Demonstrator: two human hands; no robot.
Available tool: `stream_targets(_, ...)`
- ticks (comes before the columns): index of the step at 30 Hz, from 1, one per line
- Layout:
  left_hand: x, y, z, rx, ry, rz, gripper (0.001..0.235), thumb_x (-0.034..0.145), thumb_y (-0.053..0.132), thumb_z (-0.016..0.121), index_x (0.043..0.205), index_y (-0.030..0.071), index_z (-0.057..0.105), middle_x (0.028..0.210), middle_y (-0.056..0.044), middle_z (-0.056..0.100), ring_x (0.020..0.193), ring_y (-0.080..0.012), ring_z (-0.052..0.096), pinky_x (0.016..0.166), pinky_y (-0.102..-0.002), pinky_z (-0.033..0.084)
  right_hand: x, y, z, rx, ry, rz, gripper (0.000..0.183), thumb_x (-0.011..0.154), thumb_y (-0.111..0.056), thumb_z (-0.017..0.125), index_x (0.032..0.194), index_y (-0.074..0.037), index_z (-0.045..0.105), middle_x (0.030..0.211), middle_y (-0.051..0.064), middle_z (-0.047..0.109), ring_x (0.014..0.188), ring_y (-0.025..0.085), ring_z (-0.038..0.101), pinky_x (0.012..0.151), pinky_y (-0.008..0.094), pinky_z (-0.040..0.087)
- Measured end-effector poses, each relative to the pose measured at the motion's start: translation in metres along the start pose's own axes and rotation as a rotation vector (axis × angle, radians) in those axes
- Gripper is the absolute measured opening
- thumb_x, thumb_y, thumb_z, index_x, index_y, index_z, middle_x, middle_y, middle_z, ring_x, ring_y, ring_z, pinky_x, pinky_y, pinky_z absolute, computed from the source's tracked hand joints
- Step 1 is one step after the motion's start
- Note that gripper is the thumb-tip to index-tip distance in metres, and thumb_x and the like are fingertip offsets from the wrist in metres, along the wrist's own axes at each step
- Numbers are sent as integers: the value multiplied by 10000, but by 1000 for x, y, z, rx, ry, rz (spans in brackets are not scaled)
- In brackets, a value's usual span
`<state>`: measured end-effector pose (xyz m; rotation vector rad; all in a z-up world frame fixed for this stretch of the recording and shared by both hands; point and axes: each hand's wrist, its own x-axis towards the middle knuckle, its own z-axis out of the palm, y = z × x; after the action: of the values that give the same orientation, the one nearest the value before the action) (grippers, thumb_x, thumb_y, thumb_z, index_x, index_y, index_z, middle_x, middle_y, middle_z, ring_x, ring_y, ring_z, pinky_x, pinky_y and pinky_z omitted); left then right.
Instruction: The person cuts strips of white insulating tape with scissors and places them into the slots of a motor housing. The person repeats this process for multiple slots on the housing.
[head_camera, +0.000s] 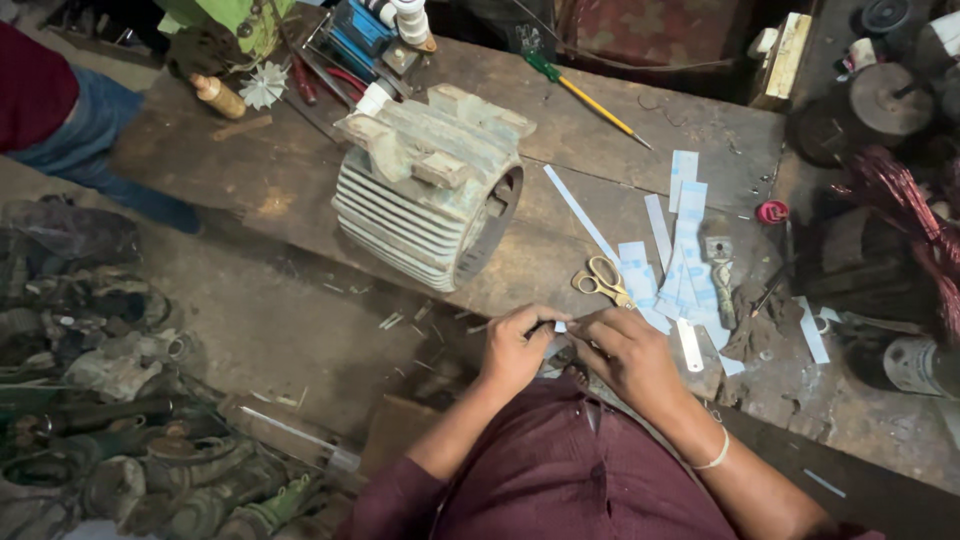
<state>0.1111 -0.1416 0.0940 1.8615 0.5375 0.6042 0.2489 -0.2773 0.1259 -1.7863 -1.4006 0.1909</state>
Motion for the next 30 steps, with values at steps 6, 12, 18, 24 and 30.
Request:
stream_targets(6,25,9,-13,-172,-77,-137,194,909,88,695,1099,53,683,998,-88,728,899,-215,727,781,-313,567,15,5,16,219,116,320,207,825,-85,811,971,-23,678,911,83,721,790,185,704,629,313,562)
stream_targets(12,32,24,-44,27,-52,187,135,940,134,757,1020,27,740,1011,-105,750,976,-205,704,854,-321,549,30,-12,13,88,188,124,154,850,-18,760,996,-50,720,988,75,748,876,180,747,729,282,598)
stream_targets(18,43,21,-72,-249,-270,-77,122,920,132,757,994,36,742,954,-82,726,878,-194,718,775,-308,582,33,-41,13,-210,180,-141,237,782,23,742,1002,-64,743,1012,80,743,867,267,725,735,348,564)
stream_targets(24,34,17,-72,31,-121,191,71,908,56,753,962,25,718,920,-102,710,860,-273,702,755,-357,555,34,-53,29,11,145,242,173,819,-72,799,973,-55,724,944,49,747,822,211,720,701,323,556)
stream_targets(30,30,17,-69,71,-98,415,142,894,7,701,1027,50,678,976,-124,695,936,-323,697,817,-401,567,26,-41,34,216,181,225,125,860,-21,743,954,-23,660,999,100,727,948,228,712,811,322,556)
